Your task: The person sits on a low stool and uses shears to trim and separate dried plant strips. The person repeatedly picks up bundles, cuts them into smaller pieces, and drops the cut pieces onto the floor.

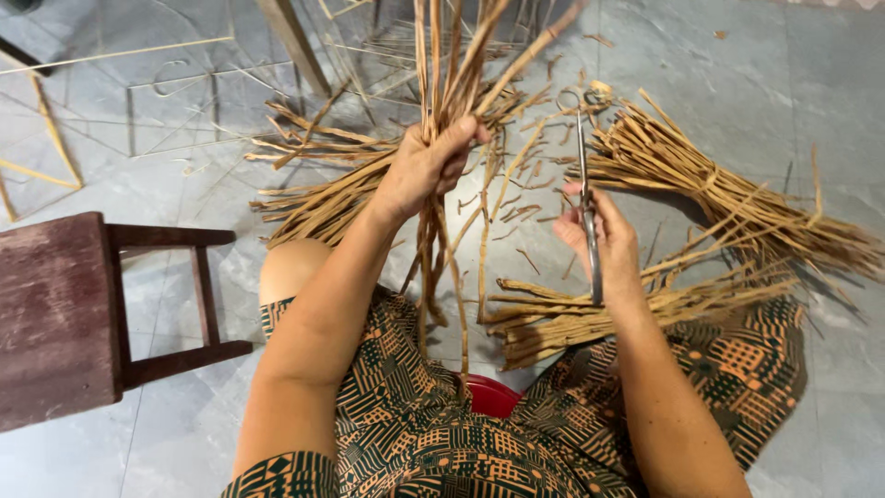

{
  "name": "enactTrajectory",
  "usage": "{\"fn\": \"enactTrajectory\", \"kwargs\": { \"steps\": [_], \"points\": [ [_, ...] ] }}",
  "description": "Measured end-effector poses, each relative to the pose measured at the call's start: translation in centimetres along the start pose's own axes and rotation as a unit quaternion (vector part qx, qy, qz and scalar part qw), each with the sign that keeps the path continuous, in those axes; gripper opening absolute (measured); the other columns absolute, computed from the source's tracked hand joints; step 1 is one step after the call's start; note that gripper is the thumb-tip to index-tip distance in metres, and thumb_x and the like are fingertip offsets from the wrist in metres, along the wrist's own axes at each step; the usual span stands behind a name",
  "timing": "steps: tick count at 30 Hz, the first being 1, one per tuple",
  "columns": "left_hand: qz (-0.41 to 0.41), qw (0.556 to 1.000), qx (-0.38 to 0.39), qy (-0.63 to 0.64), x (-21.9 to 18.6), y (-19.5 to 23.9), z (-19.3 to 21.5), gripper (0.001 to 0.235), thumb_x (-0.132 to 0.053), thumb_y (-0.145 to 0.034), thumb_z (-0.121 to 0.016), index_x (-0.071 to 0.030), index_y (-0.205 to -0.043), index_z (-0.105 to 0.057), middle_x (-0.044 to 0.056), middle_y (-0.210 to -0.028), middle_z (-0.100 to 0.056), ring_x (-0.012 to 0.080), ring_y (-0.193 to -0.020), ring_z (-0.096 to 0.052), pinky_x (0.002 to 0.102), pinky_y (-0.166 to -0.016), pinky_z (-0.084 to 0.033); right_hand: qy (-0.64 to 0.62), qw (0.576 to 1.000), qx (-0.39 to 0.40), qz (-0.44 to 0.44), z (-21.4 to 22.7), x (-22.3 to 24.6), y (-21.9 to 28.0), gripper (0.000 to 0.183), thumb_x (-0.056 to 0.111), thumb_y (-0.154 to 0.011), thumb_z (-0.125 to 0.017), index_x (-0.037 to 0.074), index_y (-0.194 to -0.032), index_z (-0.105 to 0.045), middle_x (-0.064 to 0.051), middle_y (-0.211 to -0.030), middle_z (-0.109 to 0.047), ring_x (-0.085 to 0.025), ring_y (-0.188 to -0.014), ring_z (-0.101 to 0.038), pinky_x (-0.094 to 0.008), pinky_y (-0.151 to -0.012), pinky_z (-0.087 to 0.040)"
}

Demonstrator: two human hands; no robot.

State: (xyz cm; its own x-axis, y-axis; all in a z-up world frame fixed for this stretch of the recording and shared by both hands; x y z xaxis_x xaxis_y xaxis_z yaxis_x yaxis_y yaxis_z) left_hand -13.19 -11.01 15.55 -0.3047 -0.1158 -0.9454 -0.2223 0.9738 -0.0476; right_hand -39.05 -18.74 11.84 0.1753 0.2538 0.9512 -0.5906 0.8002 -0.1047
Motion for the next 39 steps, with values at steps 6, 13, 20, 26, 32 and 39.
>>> {"fn": "enactTrajectory", "kwargs": {
  "steps": [6, 13, 20, 26, 32, 39],
  "points": [
    [0.061, 0.993, 0.072, -0.068, 2.1, 1.1, -2.4, 0.029, -0.036, -0.102, -0.066, -0.009, -0.103, -0.077, -0.009, -0.055, -0.042, 0.0035, -0.046, -0.033, 0.024, -0.043, -0.024, -0.058, 0.998, 0.007, 0.027, 0.9, 3.2, 0.0, 0.048, 0.011, -0.092, -0.079, 0.01, -0.136, -0.06, 0.001, -0.1, -0.062, -0.007, -0.097, -0.063, -0.022, -0.087, -0.054],
    [0.066, 0.982, 0.116, -0.133, 2.4, 1.1, -3.4, 0.041, -0.045, -0.104, -0.06, -0.01, -0.114, -0.078, -0.009, -0.059, -0.044, 0.0033, -0.051, -0.036, 0.023, -0.047, -0.028, -0.031, 0.998, -0.053, 0.002, 1.6, 2.7, -0.1, 0.04, 0.015, -0.092, -0.084, 0.008, -0.127, -0.067, 0.004, -0.083, -0.053, -0.005, -0.073, -0.049, -0.022, -0.063, -0.041],
    [0.103, 0.983, 0.088, -0.126, 1.1, 1.3, -3.5, 0.058, -0.058, -0.104, -0.045, -0.013, -0.121, -0.077, -0.008, -0.058, -0.039, 0.004, -0.049, -0.032, 0.022, -0.045, -0.027, -0.092, 0.992, -0.085, -0.021, 1.9, 3.5, 0.8, 0.038, 0.02, -0.091, -0.082, 0.009, -0.124, -0.066, 0.007, -0.079, -0.051, -0.003, -0.059, -0.045, -0.022, -0.048, -0.034],
    [0.124, 0.983, 0.088, -0.1, 0.3, 1.7, -3.8, 0.058, -0.057, -0.104, -0.045, -0.013, -0.126, -0.076, -0.008, -0.058, -0.036, 0.0045, -0.05, -0.03, 0.023, -0.045, -0.025, 0.01, 0.994, -0.074, 0.079, 3.2, 5.8, 1.7, 0.039, 0.016, -0.094, -0.082, 0.009, -0.128, -0.065, 0.006, -0.086, -0.052, -0.004, -0.076, -0.047, -0.021, -0.067, -0.038],
    [0.113, 0.987, 0.079, -0.085, 0.8, 1.8, -3.4, 0.043, -0.046, -0.104, -0.048, -0.017, -0.12, -0.075, -0.009, -0.057, -0.035, 0.0044, -0.048, -0.029, 0.023, -0.045, -0.024, 0.009, 0.997, -0.034, 0.064, 2.8, 4.4, 0.9, 0.046, 0.01, -0.087, -0.086, 0.009, -0.128, -0.065, 0.006, -0.091, -0.052, -0.005, -0.082, -0.049, -0.02, -0.074, -0.044],
    [0.088, 0.993, 0.053, -0.058, 2.8, 0.9, -2.5, 0.041, -0.035, -0.105, -0.063, -0.011, -0.073, -0.055, -0.007, -0.058, -0.042, 0.0043, -0.048, -0.035, 0.025, -0.043, -0.026, 0.038, 0.997, -0.046, 0.057, 3.7, 3.7, 0.6, 0.046, 0.01, -0.088, -0.087, 0.01, -0.128, -0.066, 0.006, -0.087, -0.052, -0.004, -0.078, -0.047, -0.019, -0.068, -0.041]
  ]
}}
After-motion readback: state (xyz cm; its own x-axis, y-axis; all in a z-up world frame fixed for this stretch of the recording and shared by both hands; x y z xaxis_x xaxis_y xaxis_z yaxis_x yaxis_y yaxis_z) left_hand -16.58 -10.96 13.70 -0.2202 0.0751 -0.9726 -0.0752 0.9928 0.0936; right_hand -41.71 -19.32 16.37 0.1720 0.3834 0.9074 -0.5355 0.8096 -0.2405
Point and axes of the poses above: each hand's wrist, its own y-axis away from the middle knuckle, its own z-axis out of the back of the hand, x = y × z, the point moved 6 cm from there along -y, towards the middle knuckle
